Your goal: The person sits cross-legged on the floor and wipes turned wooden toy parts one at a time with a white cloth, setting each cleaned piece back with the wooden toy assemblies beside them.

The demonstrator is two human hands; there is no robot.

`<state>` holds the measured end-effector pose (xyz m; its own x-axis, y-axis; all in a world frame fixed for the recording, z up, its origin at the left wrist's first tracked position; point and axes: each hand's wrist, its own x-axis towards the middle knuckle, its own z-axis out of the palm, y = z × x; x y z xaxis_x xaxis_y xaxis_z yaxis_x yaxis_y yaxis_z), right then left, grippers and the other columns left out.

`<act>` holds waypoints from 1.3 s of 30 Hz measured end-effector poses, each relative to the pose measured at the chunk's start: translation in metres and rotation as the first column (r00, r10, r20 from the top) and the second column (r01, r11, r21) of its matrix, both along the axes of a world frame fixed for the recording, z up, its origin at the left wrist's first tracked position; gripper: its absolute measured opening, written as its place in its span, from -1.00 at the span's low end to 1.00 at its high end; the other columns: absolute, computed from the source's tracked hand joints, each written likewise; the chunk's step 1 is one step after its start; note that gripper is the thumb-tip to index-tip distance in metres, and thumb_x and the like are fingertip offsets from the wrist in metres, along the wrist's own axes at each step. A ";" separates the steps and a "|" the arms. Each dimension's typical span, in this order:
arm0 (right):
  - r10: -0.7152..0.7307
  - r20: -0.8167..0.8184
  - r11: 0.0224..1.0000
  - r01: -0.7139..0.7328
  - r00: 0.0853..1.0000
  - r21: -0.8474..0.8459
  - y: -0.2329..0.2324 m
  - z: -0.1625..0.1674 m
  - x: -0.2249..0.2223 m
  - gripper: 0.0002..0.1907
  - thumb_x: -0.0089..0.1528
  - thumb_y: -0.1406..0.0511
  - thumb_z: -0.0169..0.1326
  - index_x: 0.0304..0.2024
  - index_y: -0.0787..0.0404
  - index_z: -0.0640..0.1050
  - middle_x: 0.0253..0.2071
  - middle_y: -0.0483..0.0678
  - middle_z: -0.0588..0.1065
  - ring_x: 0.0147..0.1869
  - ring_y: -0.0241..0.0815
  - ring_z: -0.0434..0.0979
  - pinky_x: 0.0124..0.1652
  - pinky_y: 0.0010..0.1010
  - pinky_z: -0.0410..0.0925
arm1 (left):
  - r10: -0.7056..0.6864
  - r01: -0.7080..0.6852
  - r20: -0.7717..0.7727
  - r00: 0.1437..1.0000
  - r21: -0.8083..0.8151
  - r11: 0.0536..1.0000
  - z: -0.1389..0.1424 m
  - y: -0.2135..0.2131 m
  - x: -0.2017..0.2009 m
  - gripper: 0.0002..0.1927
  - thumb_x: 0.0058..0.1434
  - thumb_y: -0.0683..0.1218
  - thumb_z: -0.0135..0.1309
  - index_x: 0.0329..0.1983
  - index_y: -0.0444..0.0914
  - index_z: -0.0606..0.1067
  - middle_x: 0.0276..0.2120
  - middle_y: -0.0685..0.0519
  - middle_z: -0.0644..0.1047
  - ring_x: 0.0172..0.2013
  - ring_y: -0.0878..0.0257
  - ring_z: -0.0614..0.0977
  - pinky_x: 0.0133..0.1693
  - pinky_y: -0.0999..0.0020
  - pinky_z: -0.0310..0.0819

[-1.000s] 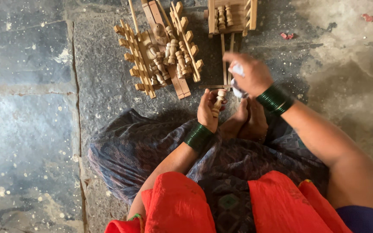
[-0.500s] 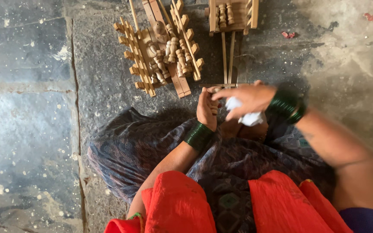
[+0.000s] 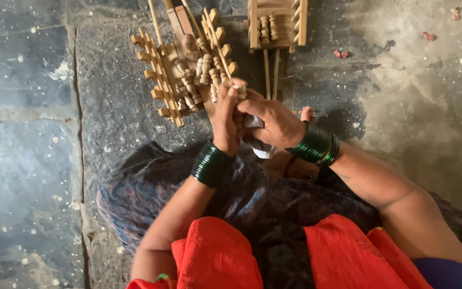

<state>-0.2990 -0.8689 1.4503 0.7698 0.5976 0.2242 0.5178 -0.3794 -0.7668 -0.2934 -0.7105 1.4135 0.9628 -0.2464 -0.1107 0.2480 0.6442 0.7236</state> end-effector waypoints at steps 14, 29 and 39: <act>-0.218 0.374 0.957 0.273 0.902 -0.098 0.034 -0.044 0.077 -0.62 0.29 0.50 0.22 0.06 -0.04 0.60 -0.15 -0.06 0.53 -0.31 -0.21 0.46 -0.38 -0.45 0.40 | 0.069 -0.123 0.243 0.968 0.217 0.968 -0.031 0.056 0.039 -0.24 0.42 0.20 -0.05 0.57 -0.16 0.06 0.41 0.05 0.23 0.30 0.20 0.35 0.23 0.13 0.31; -0.552 0.422 0.442 0.682 0.719 -0.583 -0.051 -0.096 0.233 -0.68 0.23 0.49 0.08 -0.04 0.07 0.64 0.00 0.19 0.53 -0.11 0.22 0.58 -0.17 -0.03 0.44 | -0.558 0.230 0.265 0.787 0.713 0.663 -0.075 0.011 0.008 -0.73 0.34 -0.08 -0.02 0.04 -0.23 0.55 -0.12 -0.13 0.66 -0.09 -0.02 0.70 -0.04 0.19 0.60; -0.503 0.478 0.569 0.692 0.720 -0.444 -0.051 -0.094 0.218 -0.58 0.14 0.43 0.22 0.06 0.08 0.60 0.06 0.16 0.53 0.00 0.19 0.56 -0.02 -0.10 0.45 | -0.532 0.115 0.342 0.775 0.751 0.651 -0.080 0.003 -0.004 -0.77 0.32 -0.09 0.00 -0.02 -0.23 0.55 -0.16 -0.11 0.65 -0.17 -0.03 0.71 -0.11 0.17 0.61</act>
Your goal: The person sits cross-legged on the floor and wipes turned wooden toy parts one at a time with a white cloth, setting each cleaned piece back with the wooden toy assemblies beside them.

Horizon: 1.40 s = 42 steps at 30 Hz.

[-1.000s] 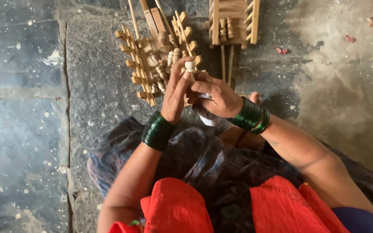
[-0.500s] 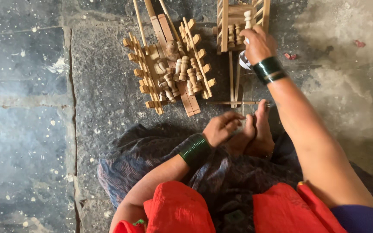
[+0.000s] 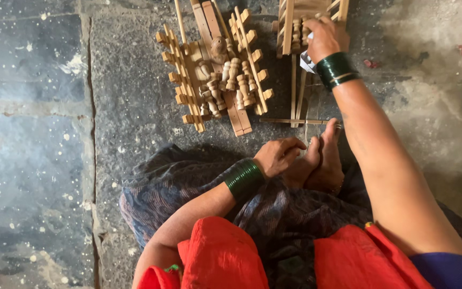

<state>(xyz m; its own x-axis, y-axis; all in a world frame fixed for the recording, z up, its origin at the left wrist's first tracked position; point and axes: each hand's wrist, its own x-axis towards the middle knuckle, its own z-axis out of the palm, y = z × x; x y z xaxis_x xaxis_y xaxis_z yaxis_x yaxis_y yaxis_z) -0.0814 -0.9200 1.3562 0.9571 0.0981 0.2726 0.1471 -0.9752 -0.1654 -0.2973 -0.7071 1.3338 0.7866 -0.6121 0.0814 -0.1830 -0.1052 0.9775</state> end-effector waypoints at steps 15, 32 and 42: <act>0.359 -0.517 0.815 -0.531 0.777 -0.233 0.127 -0.009 -0.080 -0.09 -0.02 0.54 0.18 0.39 0.20 0.24 0.36 0.21 0.23 -0.54 -0.31 0.41 -0.61 -0.54 0.38 | -0.030 0.025 0.053 0.998 0.096 0.995 -0.026 -0.014 -0.021 -0.76 0.30 -0.08 0.00 -0.04 -0.18 0.57 -0.16 -0.13 0.64 -0.20 -0.07 0.69 -0.11 0.14 0.59; 0.476 0.003 0.831 -0.451 0.879 0.327 0.048 0.053 -0.141 0.00 0.07 0.25 0.47 0.46 0.11 0.23 0.48 0.09 0.26 0.20 0.02 0.56 -0.04 -0.34 0.53 | 0.309 -0.541 -0.601 0.737 -0.251 0.802 -0.025 0.012 0.017 -0.69 0.55 -0.02 -0.16 0.13 -0.32 0.43 -0.29 0.05 0.49 -0.32 0.28 0.50 -0.28 0.40 0.41; 0.508 -0.101 0.792 -0.418 0.855 0.445 0.059 0.042 -0.190 -0.19 0.12 0.50 0.24 0.42 0.15 0.31 0.47 0.11 0.26 0.22 0.03 0.55 -0.03 -0.35 0.56 | 0.258 -0.538 -0.573 0.778 -0.395 0.745 -0.014 0.007 0.005 -0.45 0.41 -0.03 0.01 0.39 -0.36 0.25 0.09 -0.15 0.52 0.04 0.15 0.59 0.08 0.23 0.57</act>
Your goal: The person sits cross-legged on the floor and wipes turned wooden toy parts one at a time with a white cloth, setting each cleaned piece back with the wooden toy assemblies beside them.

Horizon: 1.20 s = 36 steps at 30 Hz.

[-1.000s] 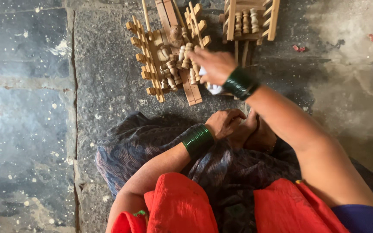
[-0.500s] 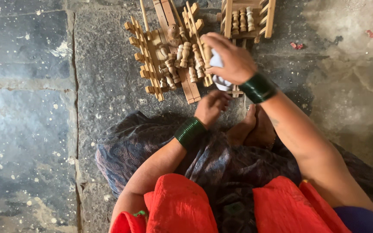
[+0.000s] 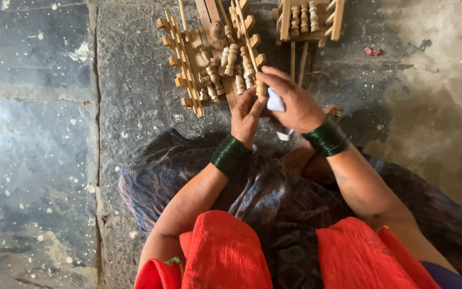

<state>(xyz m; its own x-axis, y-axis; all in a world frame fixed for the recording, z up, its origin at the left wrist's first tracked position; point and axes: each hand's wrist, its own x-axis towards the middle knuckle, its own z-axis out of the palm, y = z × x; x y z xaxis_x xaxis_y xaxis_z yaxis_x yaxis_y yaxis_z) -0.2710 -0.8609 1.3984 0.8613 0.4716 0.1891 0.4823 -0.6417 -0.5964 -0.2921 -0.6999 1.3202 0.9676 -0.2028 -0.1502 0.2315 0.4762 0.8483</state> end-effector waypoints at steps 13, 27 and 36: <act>-0.279 -0.093 0.669 0.262 0.956 0.695 0.004 -0.005 -0.006 -0.64 0.41 0.30 0.09 0.26 0.11 0.46 0.35 0.12 0.40 0.42 -0.01 0.44 0.33 -0.14 0.48 | -0.192 0.191 0.015 0.981 -0.195 0.962 -0.002 0.001 -0.012 -0.45 0.43 -0.10 -0.08 0.47 -0.23 0.18 0.20 0.04 0.49 0.10 0.26 0.60 0.11 0.32 0.56; -0.411 0.410 0.906 0.312 0.815 0.287 -0.024 -0.025 0.017 -0.84 0.39 0.40 0.07 -0.03 0.10 0.61 0.11 0.00 0.56 0.18 -0.04 0.59 0.17 -0.23 0.52 | -0.268 0.268 0.012 0.963 -0.092 0.959 0.015 0.003 -0.033 -0.49 0.49 -0.12 -0.05 0.48 -0.29 0.27 -0.01 -0.11 0.58 -0.19 0.19 0.64 -0.09 0.29 0.62; -0.154 0.408 0.956 0.031 0.900 0.291 0.017 -0.024 -0.020 -0.81 0.39 0.46 0.01 -0.04 0.11 0.57 0.16 -0.03 0.53 0.16 -0.09 0.60 0.07 -0.31 0.54 | -0.103 0.067 -0.172 0.980 -0.206 0.976 -0.027 -0.009 -0.018 -0.59 0.50 -0.11 -0.13 0.37 -0.30 0.31 -0.05 -0.02 0.56 -0.15 0.25 0.66 -0.11 0.32 0.63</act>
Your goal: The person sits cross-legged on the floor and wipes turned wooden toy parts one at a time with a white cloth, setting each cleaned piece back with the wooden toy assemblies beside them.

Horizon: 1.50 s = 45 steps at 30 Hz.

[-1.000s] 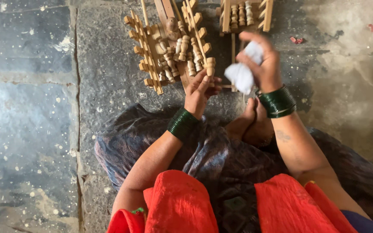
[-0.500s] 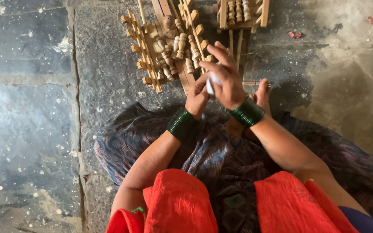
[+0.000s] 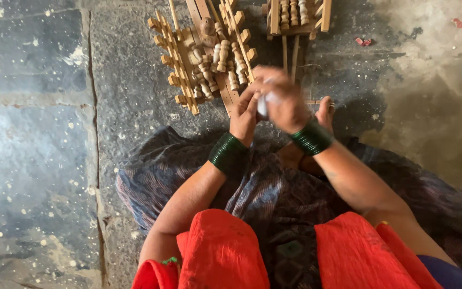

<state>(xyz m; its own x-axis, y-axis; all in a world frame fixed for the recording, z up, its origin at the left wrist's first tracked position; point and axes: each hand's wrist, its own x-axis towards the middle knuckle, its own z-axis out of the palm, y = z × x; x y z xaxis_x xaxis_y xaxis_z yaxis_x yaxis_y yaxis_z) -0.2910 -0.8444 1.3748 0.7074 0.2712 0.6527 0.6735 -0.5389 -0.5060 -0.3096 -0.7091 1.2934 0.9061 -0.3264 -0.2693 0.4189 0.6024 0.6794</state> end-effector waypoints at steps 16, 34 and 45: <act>-0.086 -0.383 0.843 0.272 0.920 0.464 -0.058 -0.021 0.027 -0.77 0.45 0.43 -0.06 0.10 0.16 0.54 0.09 0.02 0.57 0.19 -0.10 0.63 0.18 -0.28 0.56 | -0.090 0.082 0.069 0.994 0.112 0.990 0.048 0.003 -0.009 -0.61 0.37 -0.14 -0.03 0.26 -0.25 0.36 -0.09 0.04 0.60 -0.23 0.26 0.68 -0.13 0.32 0.65; 0.354 -0.469 0.561 0.218 0.809 0.799 0.004 -0.008 -0.004 -0.55 0.30 0.40 0.27 0.21 0.16 0.44 0.10 0.04 0.56 0.22 -0.06 0.62 0.21 -0.22 0.54 | -0.058 -0.261 0.519 0.853 0.519 0.814 0.050 0.003 -0.003 -0.72 0.28 -0.22 0.21 -0.03 -0.29 0.37 -0.23 -0.05 0.54 -0.23 0.24 0.62 -0.13 0.31 0.66; 0.619 -0.487 0.515 0.149 0.616 0.844 -0.024 0.022 0.003 -0.62 0.29 0.35 0.25 0.14 0.06 0.51 0.03 -0.04 0.59 0.16 -0.10 0.63 0.06 -0.21 0.56 | -0.046 0.071 0.173 0.984 -0.143 0.987 0.051 0.009 -0.001 -0.83 0.51 -0.09 -0.16 0.08 -0.24 0.28 -0.23 -0.09 0.60 -0.30 0.20 0.68 -0.25 0.34 0.60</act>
<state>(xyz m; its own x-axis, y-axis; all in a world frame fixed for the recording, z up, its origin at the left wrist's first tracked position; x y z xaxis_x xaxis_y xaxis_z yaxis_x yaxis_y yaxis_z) -0.2878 -0.8682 1.3964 0.9811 0.1911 0.0318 -0.0564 0.4389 -0.8968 -0.3110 -0.7000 1.3448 0.9123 -0.4051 -0.0593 0.3437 0.6791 0.6487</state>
